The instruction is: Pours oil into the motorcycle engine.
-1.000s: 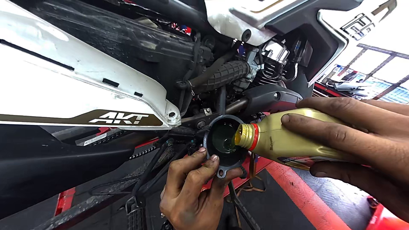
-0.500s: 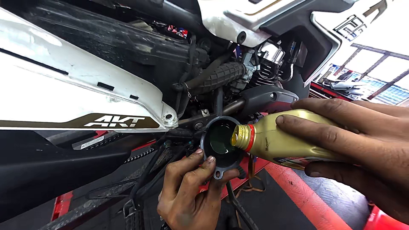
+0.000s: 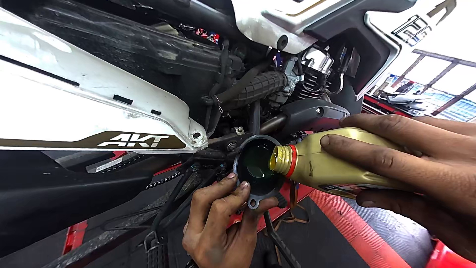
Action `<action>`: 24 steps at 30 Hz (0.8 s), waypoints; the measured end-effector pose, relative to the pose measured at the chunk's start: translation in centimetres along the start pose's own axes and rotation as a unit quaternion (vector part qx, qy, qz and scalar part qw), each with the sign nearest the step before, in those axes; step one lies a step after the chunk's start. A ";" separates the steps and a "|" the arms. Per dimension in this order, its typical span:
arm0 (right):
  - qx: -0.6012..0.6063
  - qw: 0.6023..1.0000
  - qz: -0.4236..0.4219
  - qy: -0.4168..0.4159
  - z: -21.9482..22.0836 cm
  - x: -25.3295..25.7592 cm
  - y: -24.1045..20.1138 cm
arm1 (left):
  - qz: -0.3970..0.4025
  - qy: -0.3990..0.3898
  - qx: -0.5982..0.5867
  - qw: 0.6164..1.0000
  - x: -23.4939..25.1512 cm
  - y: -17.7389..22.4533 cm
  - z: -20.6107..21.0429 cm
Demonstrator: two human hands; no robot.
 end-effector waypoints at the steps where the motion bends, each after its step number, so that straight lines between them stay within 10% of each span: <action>1: 0.000 1.000 0.001 -0.001 0.0 0.0 0.0 | 0.000 0.000 0.000 1.000 0.0 0.0 0.0; 24: 0.001 1.000 -0.006 0.008 0.1 -0.1 0.0 | 0.001 -0.004 0.010 1.000 0.0 0.2 -0.2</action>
Point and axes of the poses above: each hand's wrist, its own x-axis towards the middle knuckle, its own z-axis out of the palm, y = z × x, the point moved 4 cm from there along x, towards the middle knuckle, and after that the axes turned 6 degrees about y, right-handed, at the moved point
